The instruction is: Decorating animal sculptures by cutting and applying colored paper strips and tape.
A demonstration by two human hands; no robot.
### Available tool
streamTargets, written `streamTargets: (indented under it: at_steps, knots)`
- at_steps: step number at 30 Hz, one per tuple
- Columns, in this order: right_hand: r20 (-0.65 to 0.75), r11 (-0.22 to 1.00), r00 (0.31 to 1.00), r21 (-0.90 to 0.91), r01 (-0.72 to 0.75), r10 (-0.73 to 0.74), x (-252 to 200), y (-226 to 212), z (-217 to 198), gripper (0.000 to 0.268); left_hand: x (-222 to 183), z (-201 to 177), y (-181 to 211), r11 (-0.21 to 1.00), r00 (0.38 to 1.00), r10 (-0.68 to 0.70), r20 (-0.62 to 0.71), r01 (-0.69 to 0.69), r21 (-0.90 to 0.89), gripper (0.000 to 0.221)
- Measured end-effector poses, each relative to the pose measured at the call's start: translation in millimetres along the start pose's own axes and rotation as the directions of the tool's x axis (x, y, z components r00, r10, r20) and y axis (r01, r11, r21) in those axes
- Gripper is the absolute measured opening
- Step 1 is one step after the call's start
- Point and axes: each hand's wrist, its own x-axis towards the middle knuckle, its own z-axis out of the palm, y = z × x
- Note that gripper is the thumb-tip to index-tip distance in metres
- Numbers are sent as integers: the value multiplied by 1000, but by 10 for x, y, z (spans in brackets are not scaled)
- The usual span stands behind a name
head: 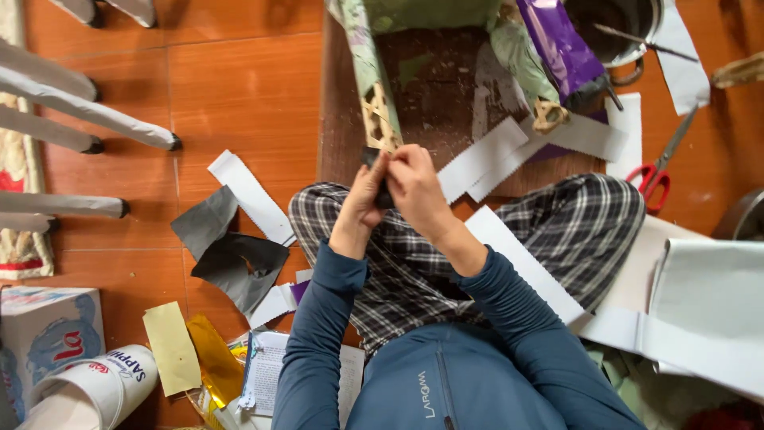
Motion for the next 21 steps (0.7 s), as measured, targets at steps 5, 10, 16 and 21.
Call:
streamTargets:
  at_steps: [5, 10, 16, 21]
  knots:
    - [249, 959, 967, 284, -16, -57, -287, 173, -254, 25, -219, 410, 275, 1000, 996, 9, -87, -11, -28, 36]
    - [392, 969, 890, -14, -246, 232, -763, 683, -1328, 26, -230, 379, 343, 998, 993, -61, -105, 63, 11, 30]
    - [442, 706, 669, -685, -177, 597, -1747, 1001, -1498, 76, -276, 558, 459, 996, 992, -64, -105, 57, -74, 26]
    - [227, 721, 713, -450, -527, 663, -1890, 1159, -1321, 51, 3, 211, 299, 993, 993, -112, -44, 111, -35, 24]
